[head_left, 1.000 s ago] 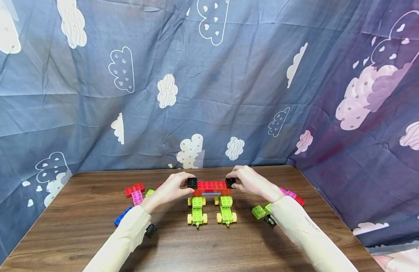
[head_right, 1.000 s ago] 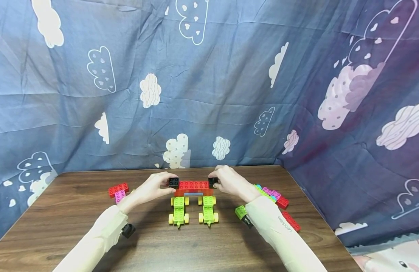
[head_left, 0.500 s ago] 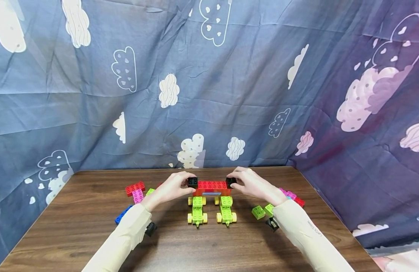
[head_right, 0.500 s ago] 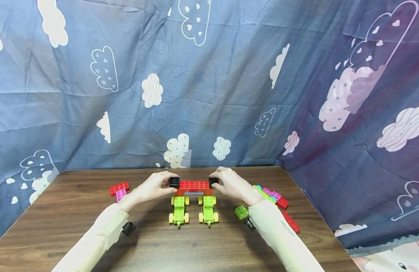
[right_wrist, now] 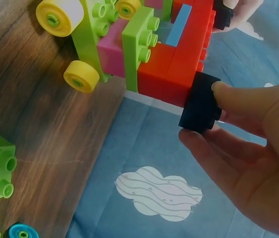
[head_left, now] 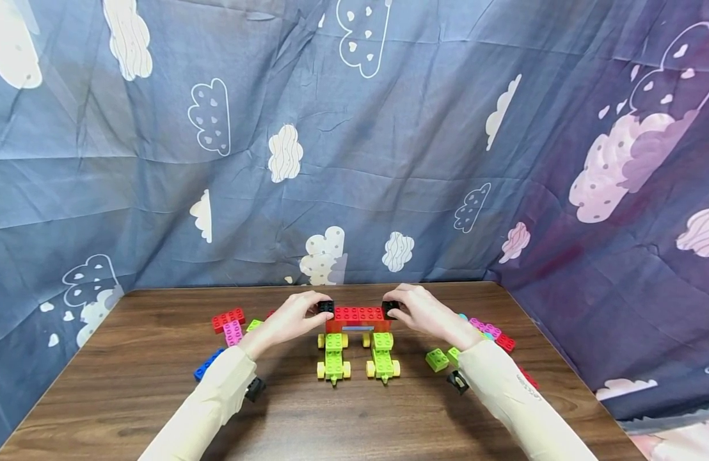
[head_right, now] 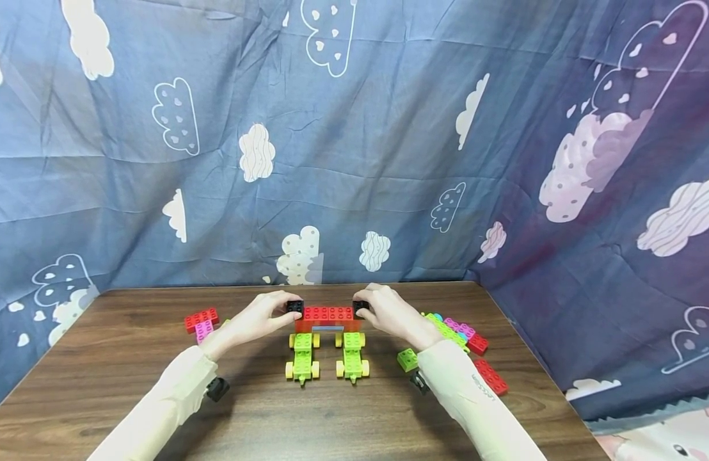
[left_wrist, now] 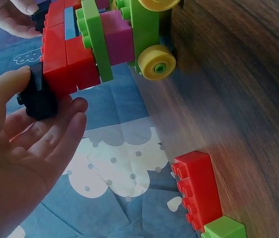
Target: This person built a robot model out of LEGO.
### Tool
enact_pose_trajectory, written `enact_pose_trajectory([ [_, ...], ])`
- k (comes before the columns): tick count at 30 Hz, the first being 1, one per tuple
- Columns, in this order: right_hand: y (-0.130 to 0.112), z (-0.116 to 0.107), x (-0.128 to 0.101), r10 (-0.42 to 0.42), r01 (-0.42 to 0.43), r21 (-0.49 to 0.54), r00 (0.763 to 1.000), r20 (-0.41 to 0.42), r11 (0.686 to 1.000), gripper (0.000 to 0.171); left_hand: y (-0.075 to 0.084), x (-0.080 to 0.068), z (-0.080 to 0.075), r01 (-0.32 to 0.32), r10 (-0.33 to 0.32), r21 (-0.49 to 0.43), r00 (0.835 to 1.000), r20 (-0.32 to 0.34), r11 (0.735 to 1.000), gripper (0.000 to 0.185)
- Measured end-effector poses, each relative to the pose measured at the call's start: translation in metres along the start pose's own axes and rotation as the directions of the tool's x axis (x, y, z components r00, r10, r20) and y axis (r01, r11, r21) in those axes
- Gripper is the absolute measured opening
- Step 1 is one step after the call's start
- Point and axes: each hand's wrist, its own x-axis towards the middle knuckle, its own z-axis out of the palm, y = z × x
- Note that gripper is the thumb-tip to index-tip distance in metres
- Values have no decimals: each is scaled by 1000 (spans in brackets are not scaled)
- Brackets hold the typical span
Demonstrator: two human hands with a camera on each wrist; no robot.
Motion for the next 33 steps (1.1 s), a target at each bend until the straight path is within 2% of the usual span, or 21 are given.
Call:
enact_pose_trajectory([
  [5,-2,0,0,5,-5,-12,1000,8,1000,24,0,-1,2,-5,5,-27,1000,-6,1000,25],
  [14,-2,-3,0,19,-19,41,1000,17,999,25,1,-1,1,-4,4,-35,1000,-7,999,25],
  [21,-1,-3,1,25,-26,41,1000,19,999,27,0,-2,-1,4,-4,-26,1000,-8,1000,33],
  [26,-1,-2,0,24,-24,41,1000,10,999,28,-3,-6,-9,25,-26,-34,999,-33,999,42],
  [33,0,0,-1,26,-26,44,1000,-1,999,28,-13,-21,-29,30,-29,13,997,-70,999,40],
])
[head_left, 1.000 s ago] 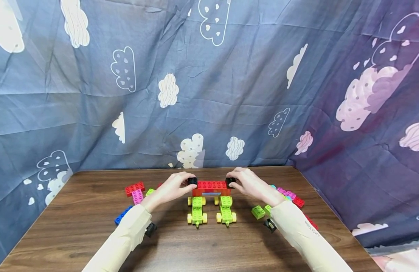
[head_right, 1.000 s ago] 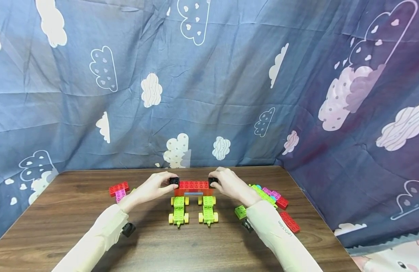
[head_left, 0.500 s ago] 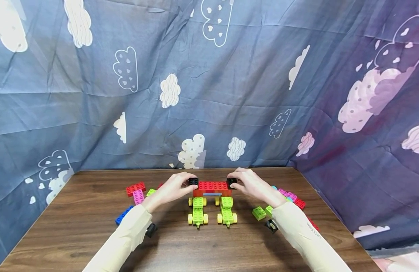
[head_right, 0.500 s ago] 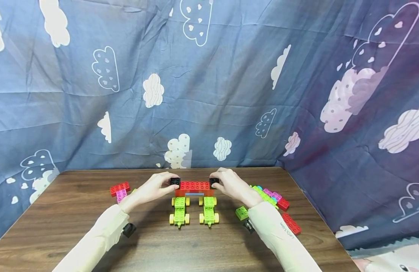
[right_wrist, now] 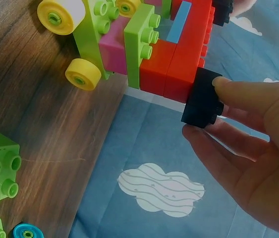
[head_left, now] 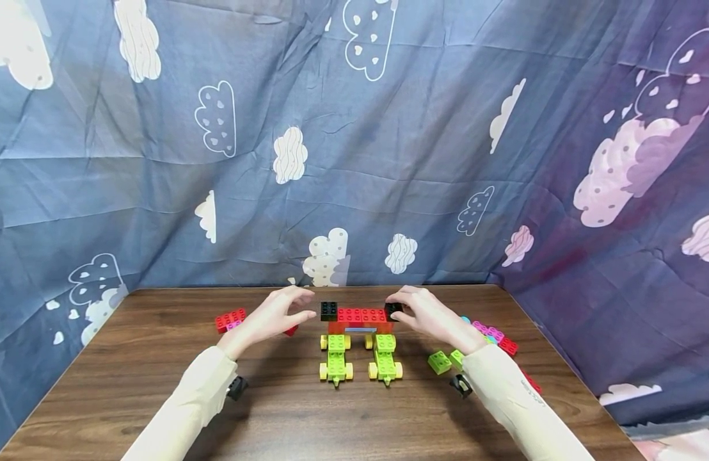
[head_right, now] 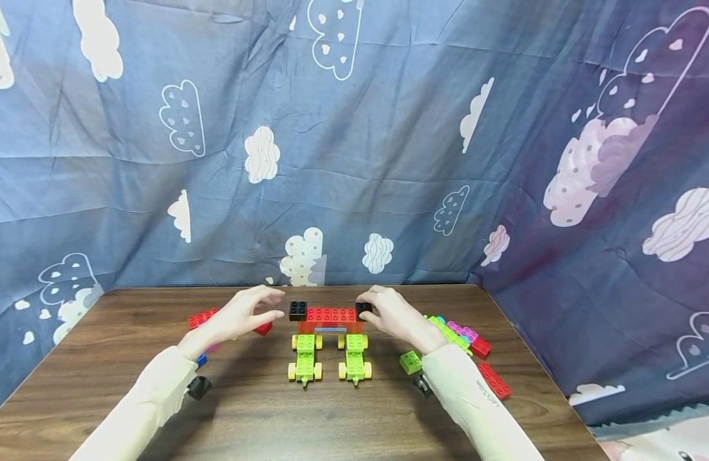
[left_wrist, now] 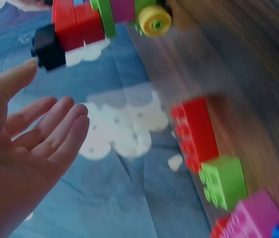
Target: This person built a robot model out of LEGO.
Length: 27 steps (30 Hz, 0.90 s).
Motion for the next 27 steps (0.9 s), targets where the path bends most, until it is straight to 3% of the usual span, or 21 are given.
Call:
enact_pose_trajectory([
  [5,0,0,0,-10,10,-6,1000,-6,1000,28,-18,-13,-9,-22,24,71,999,-23,997,32],
  [11,1,-1,0,-3,3,-7,1000,3,1000,27,-38,-26,-15,67,-68,149,998,2,987,28],
  [19,1,-2,0,3,-3,-2,1000,4,1000,27,-57,-35,-15,157,-174,303,984,28,940,25],
  [27,0,-1,0,-2,2,0,1000,7,1000,27,-64,-39,-8,133,-161,384,986,41,914,26],
])
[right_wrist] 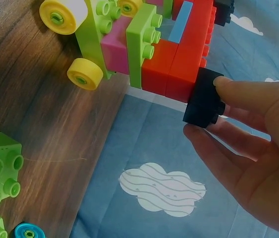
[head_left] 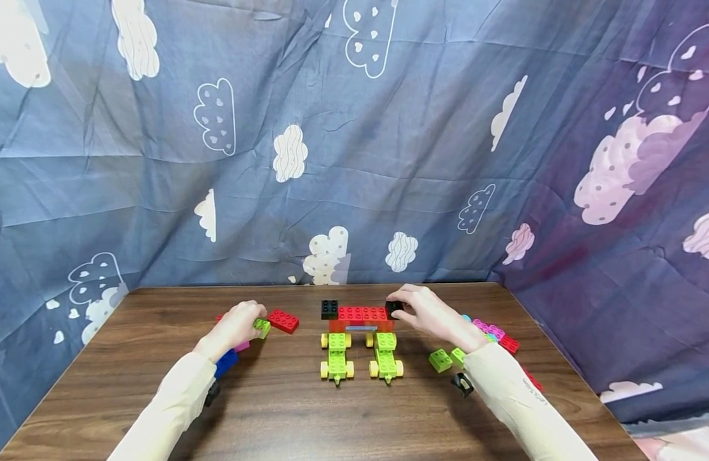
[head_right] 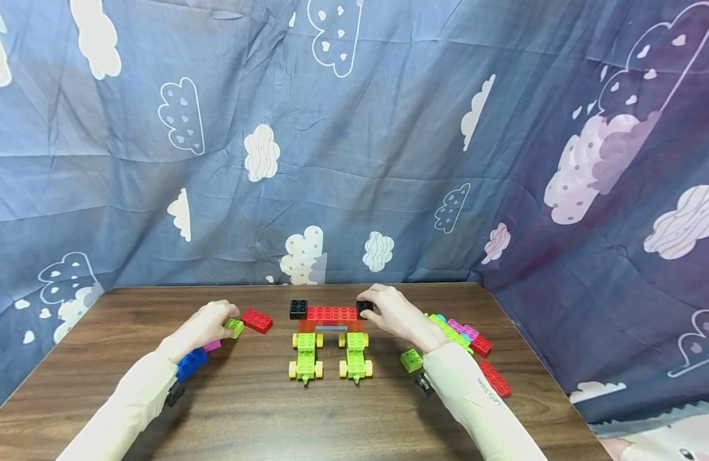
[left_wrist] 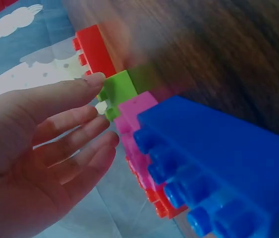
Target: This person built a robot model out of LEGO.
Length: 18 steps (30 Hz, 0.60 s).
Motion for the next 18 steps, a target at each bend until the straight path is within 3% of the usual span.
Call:
enact_pose_trajectory([
  [10,0,1,-1,2,-2,4,1000,-1,1000,27,1,3,7,-1,1,75,1000,10,997,28],
  [18,1,1,-2,-6,6,8,1000,-9,1000,26,1,4,8,11,-13,76,999,31,997,28],
])
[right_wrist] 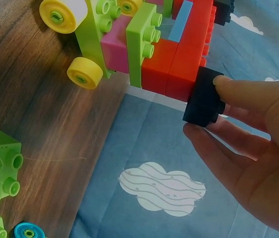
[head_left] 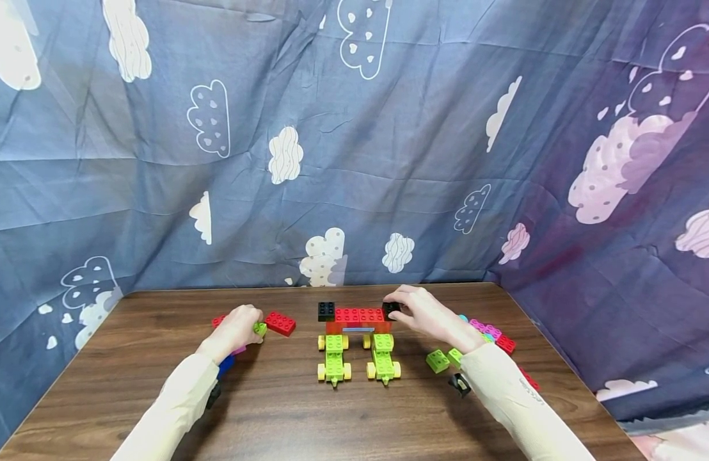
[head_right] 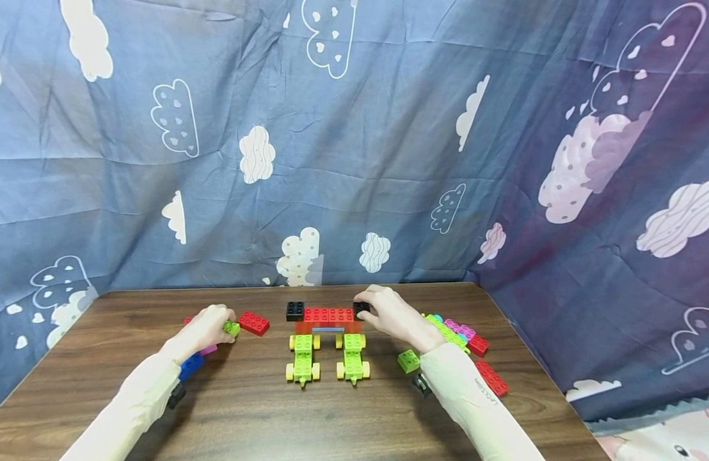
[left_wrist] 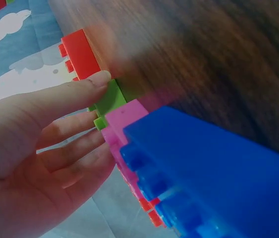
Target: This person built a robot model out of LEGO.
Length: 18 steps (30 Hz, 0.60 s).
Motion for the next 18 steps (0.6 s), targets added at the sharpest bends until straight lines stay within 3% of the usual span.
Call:
enact_pose_trajectory([
  [9,-2,-1,1,-1,1,-7,1000,16,1000,27,-1,0,1,-4,4,-3,1000,-13,1000,26],
  [18,-2,-2,0,15,-15,-6,1000,26,1000,28,0,-1,-16,3,-4,-11,996,-86,1000,27],
])
